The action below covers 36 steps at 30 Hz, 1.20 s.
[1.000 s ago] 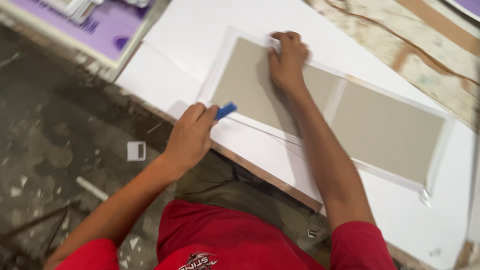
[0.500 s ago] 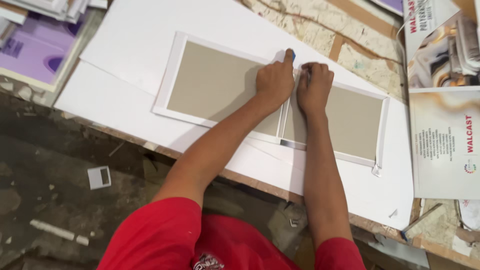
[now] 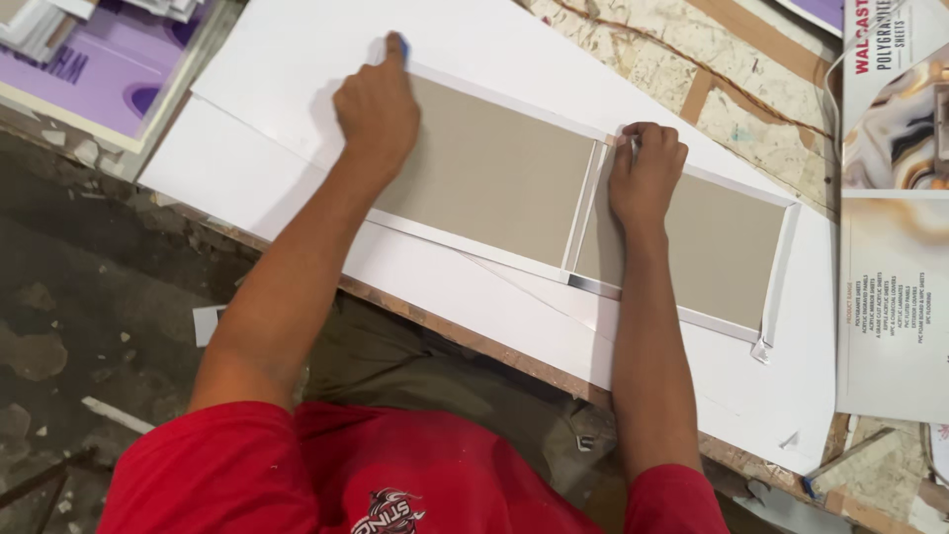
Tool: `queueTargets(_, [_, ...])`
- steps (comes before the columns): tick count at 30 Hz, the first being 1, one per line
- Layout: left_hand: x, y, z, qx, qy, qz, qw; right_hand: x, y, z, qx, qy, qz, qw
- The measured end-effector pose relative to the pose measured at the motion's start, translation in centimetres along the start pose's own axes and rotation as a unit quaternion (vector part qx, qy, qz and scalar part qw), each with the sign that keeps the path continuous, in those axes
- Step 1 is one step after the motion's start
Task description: The person places a printed sheet onto a white board and smooths it with a blue squeegee. They then position a white frame over the sheet and press the edges to secure it. The person repeats this process with additional sheets and frames, stacking the completed units on the table.
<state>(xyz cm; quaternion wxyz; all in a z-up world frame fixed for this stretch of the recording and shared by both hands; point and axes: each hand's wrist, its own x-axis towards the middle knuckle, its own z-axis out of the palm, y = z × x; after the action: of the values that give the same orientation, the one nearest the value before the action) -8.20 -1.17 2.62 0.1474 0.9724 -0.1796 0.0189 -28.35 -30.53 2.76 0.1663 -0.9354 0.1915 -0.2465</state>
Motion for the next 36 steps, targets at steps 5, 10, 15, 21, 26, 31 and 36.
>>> queueTargets(5, [1.2, 1.8, 1.0, 0.137, 0.018, -0.018, 0.99, 0.1, 4.8, -1.2, 0.177, 0.026, 0.202, 0.963])
queueTargets(10, [2.2, 3.8, 5.4, 0.184, 0.068, -0.028, 0.98, -3.3, 14.9, -8.9, -0.204, 0.202, 0.314, 0.905])
queueTargets(15, [1.4, 10.1, 10.5, 0.125, 0.109, -0.005, 0.986, -5.1, 18.5, -8.6, -0.18, 0.151, 0.39, 0.89])
queueTargets(21, [-3.5, 24.2, 13.5, -0.068, 0.053, 0.038, 0.996, -4.2, 17.7, -8.0, -0.204, 0.146, 0.402, 0.881])
queueTargets(26, [-4.7, 28.3, 13.8, -0.05, 0.042, 0.047, 0.997, -4.2, 17.8, -7.9, -0.235, 0.142, 0.373, 0.886])
queueTargets(31, [-1.9, 22.2, 12.4, -0.013, 0.041, 0.07, 0.997, -3.6, 14.3, -7.8, -0.212, 0.136, 0.304, 0.919])
queueTargets(36, [1.7, 11.4, 8.7, 0.075, 0.052, 0.091, 0.992, -2.4, 6.2, -5.7, -0.122, 0.042, 0.275, 0.953])
